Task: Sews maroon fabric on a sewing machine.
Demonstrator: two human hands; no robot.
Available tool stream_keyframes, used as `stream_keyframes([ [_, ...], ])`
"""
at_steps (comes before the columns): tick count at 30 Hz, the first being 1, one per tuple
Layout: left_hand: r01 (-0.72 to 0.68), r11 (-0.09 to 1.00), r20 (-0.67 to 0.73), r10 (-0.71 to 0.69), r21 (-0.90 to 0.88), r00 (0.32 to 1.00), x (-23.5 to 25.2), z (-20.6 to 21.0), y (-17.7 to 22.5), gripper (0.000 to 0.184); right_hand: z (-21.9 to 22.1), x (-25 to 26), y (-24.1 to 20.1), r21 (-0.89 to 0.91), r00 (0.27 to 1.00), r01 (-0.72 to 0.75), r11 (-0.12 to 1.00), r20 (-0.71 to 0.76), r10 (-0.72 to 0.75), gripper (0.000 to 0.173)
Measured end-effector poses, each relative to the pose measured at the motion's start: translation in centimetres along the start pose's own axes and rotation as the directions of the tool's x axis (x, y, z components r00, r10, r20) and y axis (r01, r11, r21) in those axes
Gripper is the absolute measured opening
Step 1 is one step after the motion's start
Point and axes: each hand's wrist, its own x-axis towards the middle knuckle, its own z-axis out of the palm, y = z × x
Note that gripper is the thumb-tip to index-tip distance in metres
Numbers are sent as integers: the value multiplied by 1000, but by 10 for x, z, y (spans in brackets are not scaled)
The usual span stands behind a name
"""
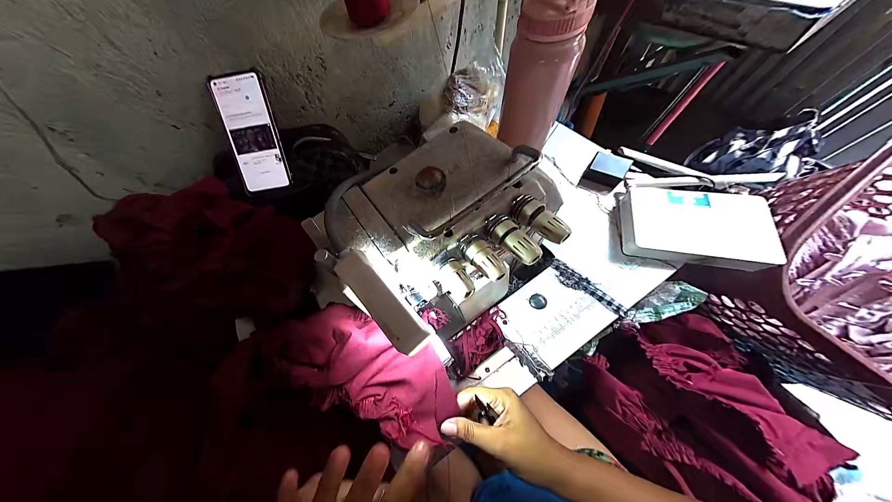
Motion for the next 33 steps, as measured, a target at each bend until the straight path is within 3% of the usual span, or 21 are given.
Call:
stream_keyframes([
  [3,-51,998,30,51,28,998,2,16,1,34,-5,-7,-2,-23,999,-37,999,13,37,8],
  [7,-62,992,59,69,-114,996,8,1,15,16,-6,-18,-1,9,996,-88,996,9,88,11],
  [10,-34,982,108,55,-185,993,13,-13,37,16,-8,-26,-2,33,996,-83,996,31,82,11],
  [21,245,921,116,-219,-304,969,-5,0,72,15,-22,-46,-23,-19,988,-115,993,101,116,15],
  [33,192,941,125,-163,-280,979,-1,-4,70,15,-21,-44,-37,-40,990,-58,998,123,62,20],
])
